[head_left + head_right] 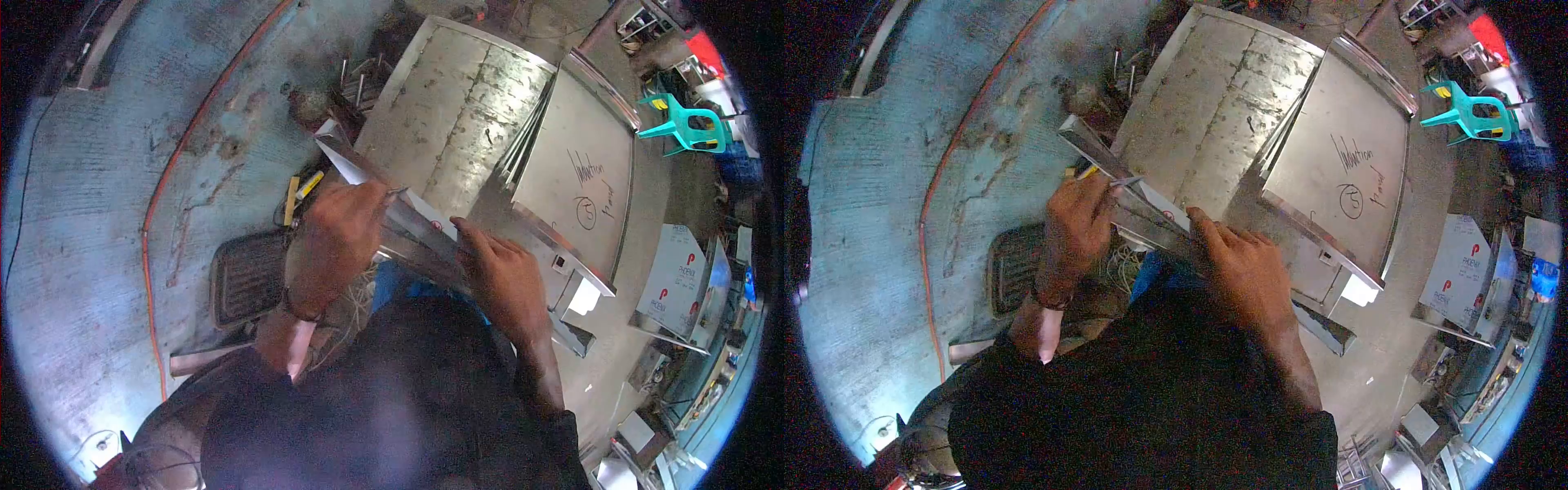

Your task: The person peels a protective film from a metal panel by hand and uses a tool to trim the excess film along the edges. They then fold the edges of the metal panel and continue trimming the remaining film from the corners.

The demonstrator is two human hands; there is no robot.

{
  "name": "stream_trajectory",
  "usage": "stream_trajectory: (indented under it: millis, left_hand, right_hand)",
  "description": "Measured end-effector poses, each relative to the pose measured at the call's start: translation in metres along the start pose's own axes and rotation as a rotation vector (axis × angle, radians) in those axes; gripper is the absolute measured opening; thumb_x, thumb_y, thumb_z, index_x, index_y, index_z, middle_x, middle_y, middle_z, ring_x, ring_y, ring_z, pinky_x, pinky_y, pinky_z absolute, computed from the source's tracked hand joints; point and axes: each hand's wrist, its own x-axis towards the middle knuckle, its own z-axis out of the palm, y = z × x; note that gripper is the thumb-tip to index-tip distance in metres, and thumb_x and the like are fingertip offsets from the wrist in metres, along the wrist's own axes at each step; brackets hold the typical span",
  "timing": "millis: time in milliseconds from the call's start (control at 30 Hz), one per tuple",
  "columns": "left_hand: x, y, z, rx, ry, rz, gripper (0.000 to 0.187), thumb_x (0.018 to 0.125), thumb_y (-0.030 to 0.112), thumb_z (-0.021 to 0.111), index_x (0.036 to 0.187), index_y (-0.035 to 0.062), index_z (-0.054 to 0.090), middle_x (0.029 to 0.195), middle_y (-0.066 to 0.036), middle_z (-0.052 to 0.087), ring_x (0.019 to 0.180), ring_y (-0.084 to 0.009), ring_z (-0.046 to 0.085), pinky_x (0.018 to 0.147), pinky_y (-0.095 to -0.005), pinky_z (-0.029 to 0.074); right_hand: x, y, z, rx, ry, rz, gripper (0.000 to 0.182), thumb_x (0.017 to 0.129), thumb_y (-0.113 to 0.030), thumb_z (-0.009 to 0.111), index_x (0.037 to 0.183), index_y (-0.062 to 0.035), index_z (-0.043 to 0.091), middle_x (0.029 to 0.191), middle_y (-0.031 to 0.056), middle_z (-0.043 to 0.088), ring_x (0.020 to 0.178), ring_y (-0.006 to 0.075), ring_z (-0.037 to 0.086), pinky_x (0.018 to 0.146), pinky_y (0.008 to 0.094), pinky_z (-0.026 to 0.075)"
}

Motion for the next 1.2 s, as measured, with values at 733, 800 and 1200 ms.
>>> stream_trajectory:
  millis: [733, 800, 1200]
  left_hand:
    - [-0.002, 0.003, -0.003, 0.072, 0.056, 0.075, 0.011, 0.086, 0.005, 0.065, 0.085, 0.0046, 0.055, 0.069, -0.013, 0.055, 0.067, -0.0339, 0.059, 0.062, -0.0434, 0.043]
    - [-0.007, 0.004, -0.01, 0.046, 0.033, 0.002, 0.008, 0.089, 0.008, 0.064, 0.089, 0.0039, 0.058, 0.072, -0.015, 0.057, 0.069, -0.0369, 0.058, 0.063, -0.0454, 0.043]
    - [-0.014, -0.001, -0.008, 0.02, 0.048, -0.018, 0.009, 0.088, 0.008, 0.066, 0.091, 0.0037, 0.059, 0.074, -0.015, 0.058, 0.069, -0.0373, 0.057, 0.064, -0.0455, 0.043]
  right_hand:
    - [-0.001, -0.005, -0.001, -0.036, 0.009, -0.004, 0.039, 0.088, -0.012, 0.065, 0.126, -0.0136, 0.058, 0.102, 0.0163, 0.071, 0.095, 0.0355, 0.069, 0.084, 0.0445, 0.053]
    - [-0.001, -0.005, -0.001, -0.017, 0.013, -0.009, 0.038, 0.088, -0.013, 0.066, 0.126, -0.0132, 0.058, 0.101, 0.0167, 0.071, 0.095, 0.0355, 0.069, 0.084, 0.0443, 0.053]
    - [-0.002, -0.008, -0.001, -0.011, 0.007, 0.009, 0.035, 0.089, -0.012, 0.065, 0.124, -0.0119, 0.059, 0.103, 0.0168, 0.071, 0.096, 0.0351, 0.069, 0.084, 0.0444, 0.053]
